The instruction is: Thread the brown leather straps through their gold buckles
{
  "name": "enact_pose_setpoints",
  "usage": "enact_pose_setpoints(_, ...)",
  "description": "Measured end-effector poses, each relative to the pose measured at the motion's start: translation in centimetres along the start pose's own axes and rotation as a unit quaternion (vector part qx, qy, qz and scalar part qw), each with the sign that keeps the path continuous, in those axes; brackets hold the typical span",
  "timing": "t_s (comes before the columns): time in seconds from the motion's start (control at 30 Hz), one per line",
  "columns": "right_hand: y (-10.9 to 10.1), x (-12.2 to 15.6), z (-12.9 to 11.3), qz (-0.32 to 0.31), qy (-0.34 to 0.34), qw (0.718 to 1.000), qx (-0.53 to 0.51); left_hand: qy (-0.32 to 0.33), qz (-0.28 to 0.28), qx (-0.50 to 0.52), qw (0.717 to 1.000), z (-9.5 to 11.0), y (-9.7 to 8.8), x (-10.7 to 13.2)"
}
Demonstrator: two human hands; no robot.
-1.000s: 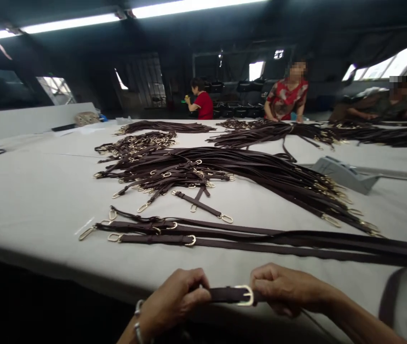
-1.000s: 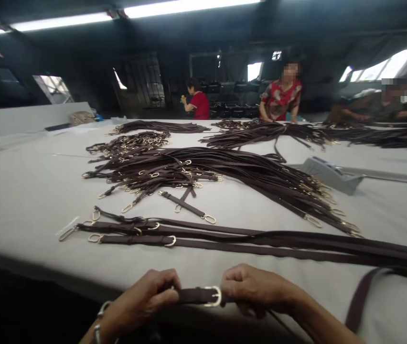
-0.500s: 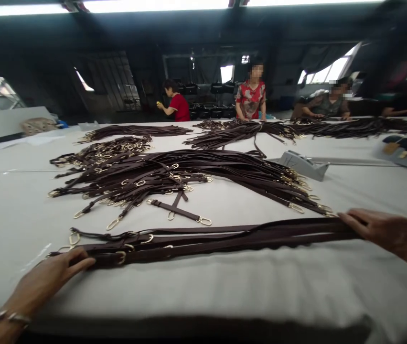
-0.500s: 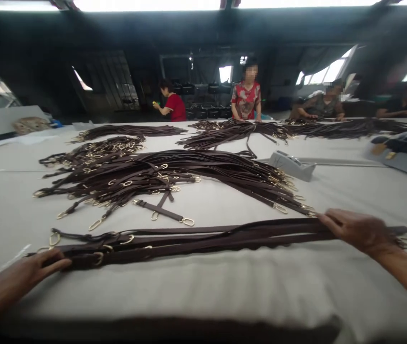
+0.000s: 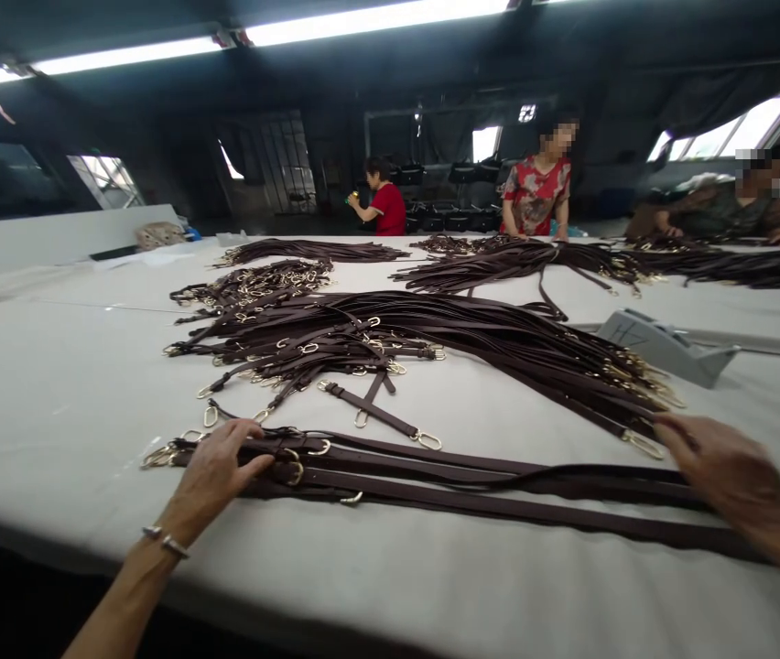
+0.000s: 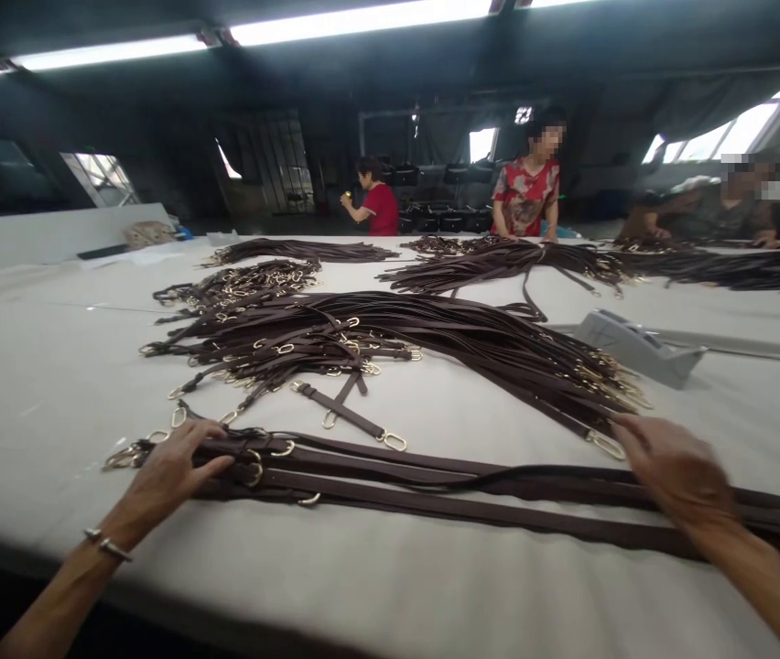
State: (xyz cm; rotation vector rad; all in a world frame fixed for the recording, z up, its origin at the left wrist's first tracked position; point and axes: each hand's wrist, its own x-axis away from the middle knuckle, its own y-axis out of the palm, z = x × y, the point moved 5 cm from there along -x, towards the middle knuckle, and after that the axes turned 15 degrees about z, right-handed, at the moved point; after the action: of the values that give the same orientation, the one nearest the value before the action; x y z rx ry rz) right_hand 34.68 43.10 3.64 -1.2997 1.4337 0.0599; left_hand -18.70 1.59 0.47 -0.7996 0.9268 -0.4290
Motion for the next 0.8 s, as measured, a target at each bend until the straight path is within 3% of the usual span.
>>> enact_pose_setpoints(0.07, 5.2, 0.2, -7.5, -0.063, -0.023, 0.997, -0.039, -0.023, 0.011, 0.1, 0.995, 3.4, 1.2, -0.3)
enact_pose_setpoints(0.1, 8.0, 0.7, -11.3, -0.114, -0.047, 0.99, -0.069, -0.036, 0.01, 0.142, 0.989, 5.5, 1.9, -0.3)
enact_pose_setpoints(0.13, 11.0, 1.7, -14.9, -0.212, -0.077, 0.97, -0.09, -0.044, 0.008, 0.181, 0.983, 7.6, 2.6, 0.0)
enact_pose_setpoints(0.17, 13.2, 2.5, -18.2, -0.252, -0.104, 0.956, -0.104, -0.052, -0.002, 0.22, 0.974, 9.7, 3.4, 0.3)
enact_pose_setpoints(0.23, 16.4, 3.9, -23.2, -0.289, -0.141, 0.94, -0.111, -0.082, -0.02, 0.285, 0.955, 13.4, 4.8, 1.3)
enact_pose_setpoints(0.3, 18.1, 4.8, -26.3, -0.3, -0.167, 0.933, -0.11, -0.132, -0.048, 0.342, 0.929, 16.0, 6.2, 2.4)
enact_pose_setpoints(0.37, 18.7, 5.2, -27.7, -0.305, -0.18, 0.928, -0.113, -0.223, -0.065, 0.418, 0.878, 17.2, 7.6, 3.4)
enact_pose_setpoints(0.4, 18.7, 5.4, -27.9, -0.304, -0.18, 0.928, -0.117, -0.278, -0.061, 0.465, 0.838, 17.5, 8.2, 3.8)
enact_pose_setpoints(0.53, 17.8, 5.8, -27.8, -0.284, -0.141, 0.936, -0.153, -0.486, 0.023, 0.622, 0.614, 17.2, 10.3, 4.4)
enact_pose_setpoints(0.63, 15.8, 6.4, -28.8, -0.267, -0.112, 0.934, -0.208, -0.583, 0.034, 0.672, 0.455, 17.2, 11.3, 3.5)
enact_pose_setpoints(0.7, 13.7, 6.9, -29.8, -0.28, -0.079, 0.917, -0.272, -0.602, 0.025, 0.693, 0.396, 17.1, 11.2, 2.4)
enact_pose_setpoints(0.8, 10.1, 8.5, -30.2, -0.355, 0.063, 0.854, -0.376, -0.593, 0.054, 0.711, 0.375, 16.2, 10.1, 0.8)
